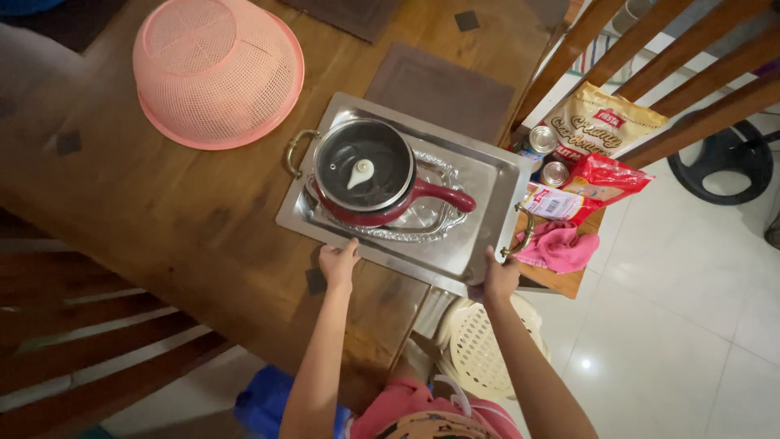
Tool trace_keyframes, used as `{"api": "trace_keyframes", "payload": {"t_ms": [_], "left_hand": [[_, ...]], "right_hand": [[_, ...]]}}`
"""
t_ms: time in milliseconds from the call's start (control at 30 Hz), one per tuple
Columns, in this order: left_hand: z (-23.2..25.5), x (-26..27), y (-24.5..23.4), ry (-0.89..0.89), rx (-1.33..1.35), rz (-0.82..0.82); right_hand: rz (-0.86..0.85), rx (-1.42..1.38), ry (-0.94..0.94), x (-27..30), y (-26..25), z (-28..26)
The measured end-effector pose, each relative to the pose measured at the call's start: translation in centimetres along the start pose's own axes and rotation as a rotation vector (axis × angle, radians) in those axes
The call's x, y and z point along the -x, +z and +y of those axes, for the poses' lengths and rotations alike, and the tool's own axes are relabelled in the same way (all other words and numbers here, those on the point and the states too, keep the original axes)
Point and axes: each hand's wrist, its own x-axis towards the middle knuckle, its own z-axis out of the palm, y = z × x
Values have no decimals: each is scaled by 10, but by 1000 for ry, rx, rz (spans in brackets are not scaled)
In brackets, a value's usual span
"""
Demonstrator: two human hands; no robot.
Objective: The recorder uses a pink cloth to dry and organize small glass and plastic bowls on a dining table.
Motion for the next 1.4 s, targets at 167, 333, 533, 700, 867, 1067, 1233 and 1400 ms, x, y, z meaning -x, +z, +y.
{"api": "trace_keyframes", "payload": {"t_ms": [167,333,533,700,867,1067,1233,1400], "left_hand": [[7,24,5,259,-80,202],[39,68,20,286,116,188],[43,59,52,-207,657,-200],[42,33,63,-239,735,-79],[77,42,59,-274,740,-86],[92,42,59,-318,616,-137],[102,46,57,-388,554,-95],[112,52,61,-395,572,-81]], "right_hand": [[366,33,-357,31,-42,-62],[-163,-201,-759,-14,-25,-144],[-583,-52,-687,-76,50,-209],[-802,133,-686,-110,130,-224],[-1553,-70,-365,-148,211,-191],[-712,149,-1154,-114,221,-195],[-702,253,-1000,-106,210,-207],[-842,261,-756,-107,214,-213]]}}
